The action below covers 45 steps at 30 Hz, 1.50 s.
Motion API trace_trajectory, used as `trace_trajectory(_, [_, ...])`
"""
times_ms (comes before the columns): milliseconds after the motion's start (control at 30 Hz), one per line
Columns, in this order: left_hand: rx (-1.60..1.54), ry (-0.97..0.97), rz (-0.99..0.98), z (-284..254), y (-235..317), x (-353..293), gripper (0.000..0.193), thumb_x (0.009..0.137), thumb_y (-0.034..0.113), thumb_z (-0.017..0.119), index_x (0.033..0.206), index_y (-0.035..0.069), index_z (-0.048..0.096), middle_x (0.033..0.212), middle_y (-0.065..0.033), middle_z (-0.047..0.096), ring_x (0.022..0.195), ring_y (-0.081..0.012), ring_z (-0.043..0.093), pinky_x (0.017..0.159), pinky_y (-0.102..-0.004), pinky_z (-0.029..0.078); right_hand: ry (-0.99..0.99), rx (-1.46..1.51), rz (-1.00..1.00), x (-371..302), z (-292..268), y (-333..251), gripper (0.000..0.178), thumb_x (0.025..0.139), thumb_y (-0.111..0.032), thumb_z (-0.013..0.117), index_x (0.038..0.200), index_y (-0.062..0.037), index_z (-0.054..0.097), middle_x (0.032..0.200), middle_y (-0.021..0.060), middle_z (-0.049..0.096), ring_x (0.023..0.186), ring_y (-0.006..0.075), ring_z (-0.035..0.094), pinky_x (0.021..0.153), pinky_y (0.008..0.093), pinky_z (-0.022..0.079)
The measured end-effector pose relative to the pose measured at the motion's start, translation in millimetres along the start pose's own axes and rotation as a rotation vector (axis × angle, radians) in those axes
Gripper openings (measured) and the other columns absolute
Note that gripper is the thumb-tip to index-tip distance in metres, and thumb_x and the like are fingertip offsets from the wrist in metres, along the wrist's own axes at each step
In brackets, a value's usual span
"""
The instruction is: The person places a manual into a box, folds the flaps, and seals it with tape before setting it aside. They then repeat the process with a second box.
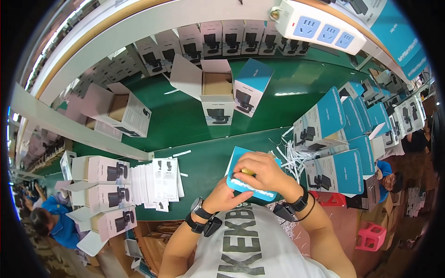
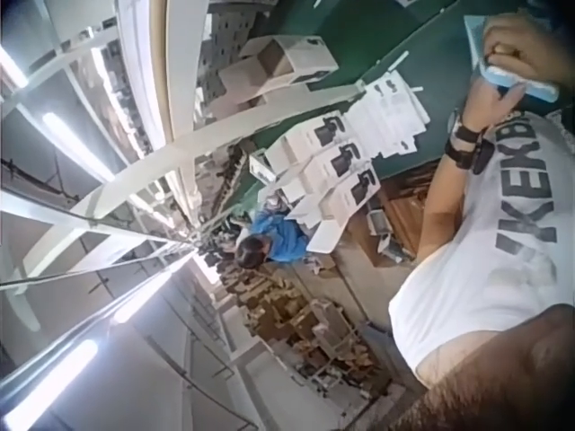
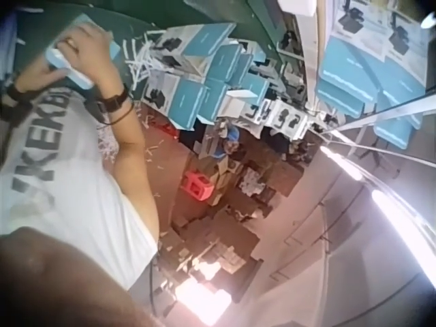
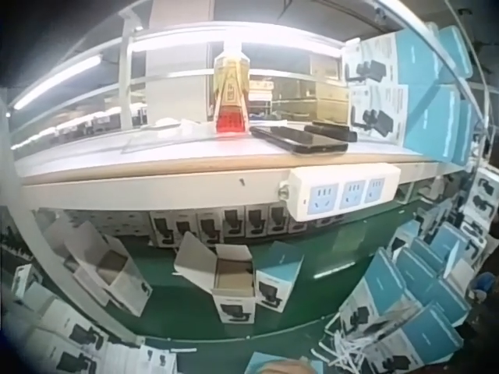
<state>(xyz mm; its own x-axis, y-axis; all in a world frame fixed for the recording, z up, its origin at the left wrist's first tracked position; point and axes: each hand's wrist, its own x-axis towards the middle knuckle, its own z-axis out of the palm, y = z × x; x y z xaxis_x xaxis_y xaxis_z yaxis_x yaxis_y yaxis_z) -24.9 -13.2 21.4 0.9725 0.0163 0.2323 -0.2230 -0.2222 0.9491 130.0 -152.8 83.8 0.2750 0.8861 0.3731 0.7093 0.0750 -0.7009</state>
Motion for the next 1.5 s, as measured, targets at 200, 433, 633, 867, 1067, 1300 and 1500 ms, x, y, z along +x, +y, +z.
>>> trace_trajectory(200, [-0.046,-0.008,-0.041,-2.7,-2.6,1.4,0.036,0.091,0.021,0.078,0.123,0.007,0.067,0.12,-0.0133,0.069,0.107,-0.0358,0.067,0.092,-0.0445,0.053,-0.093,0.156,0.068,-5.5,-18.3,-23.8,0.016,0.084,-0.011,0.076,0.099,-0.0089,0.072,0.096,0.0059,0.068,0.082,0.0281,0.068,0.067,0.0392,0.053])
trace_trajectory(433, [-0.005,-0.03,-0.023,4.7,-2.1,-0.6,0.042,0.089,0.024,0.081,0.124,0.009,0.065,0.124,-0.0148,0.067,0.118,-0.037,0.062,0.101,-0.0459,0.05,-0.055,-0.035,-0.033,-4.5,2.7,-15.0,0.022,0.079,-0.006,0.072,0.1,-0.0058,0.066,0.094,0.0097,0.066,0.083,0.0272,0.067,0.07,0.0359,0.052])
trace_trajectory(633, [0.572,0.135,0.209,-0.3,34.4,12.8,0.051,0.087,0.022,0.082,0.132,0.007,0.062,0.142,-0.0163,0.059,0.134,-0.0379,0.053,0.115,-0.046,0.042,0.667,-0.076,0.473,-133.0,-81.2,-0.8,0.011,0.092,-0.001,0.066,0.102,-0.0036,0.061,0.096,0.0051,0.065,0.08,0.0149,0.059,0.07,0.0315,0.049])
trace_trajectory(867, [-0.379,0.217,-0.155,-13.0,2.3,-7.4,0.071,0.084,0.007,0.083,0.147,-0.002,0.05,0.161,-0.0191,0.041,0.154,-0.0314,0.033,0.126,-0.0464,0.026,0.598,0.159,0.755,-173.4,-31.6,-48.5,0.047,0.085,0.003,0.076,0.131,-0.0026,0.067,0.104,0.0045,0.07,0.073,0.0077,0.056,0.065,0.0254,0.046])
trace_trajectory(1067, [-0.324,0.032,-0.074,-27.8,-2.3,-4.1,0.074,0.082,-0.001,0.084,0.149,0.0,0.051,0.153,-0.0168,0.047,0.155,-0.0328,0.032,0.125,-0.0458,0.028,0.597,0.141,0.585,-129.4,8.9,-61.0,0.054,0.083,0.001,0.082,0.135,-0.0045,0.069,0.107,0.007,0.072,0.072,0.0081,0.057,0.064,0.0237,0.046])
trace_trajectory(1300, [0.03,0.234,-0.035,-3.7,-16.4,-10.9,0.061,0.078,-0.001,0.087,0.135,0.003,0.065,0.135,-0.0122,0.057,0.137,-0.0354,0.054,0.112,-0.0489,0.048,0.706,-0.256,0.428,-144.1,52.2,-19.8,0.048,0.082,-0.003,0.086,0.128,-0.0061,0.073,0.111,0.0089,0.069,0.071,0.0124,0.056,0.061,0.0262,0.046])
trace_trajectory(1500, [0.526,0.114,0.249,-24.8,-34.2,-21.2,0.055,0.077,0.012,0.091,0.128,0.009,0.072,0.127,-0.0145,0.058,0.128,-0.0411,0.059,0.102,-0.0481,0.055,0.712,-0.452,0.39,-158.9,63.4,-13.1,0.052,0.076,-0.001,0.086,0.126,-0.0084,0.074,0.124,0.0117,0.067,0.065,0.0159,0.055,0.057,0.0294,0.048])
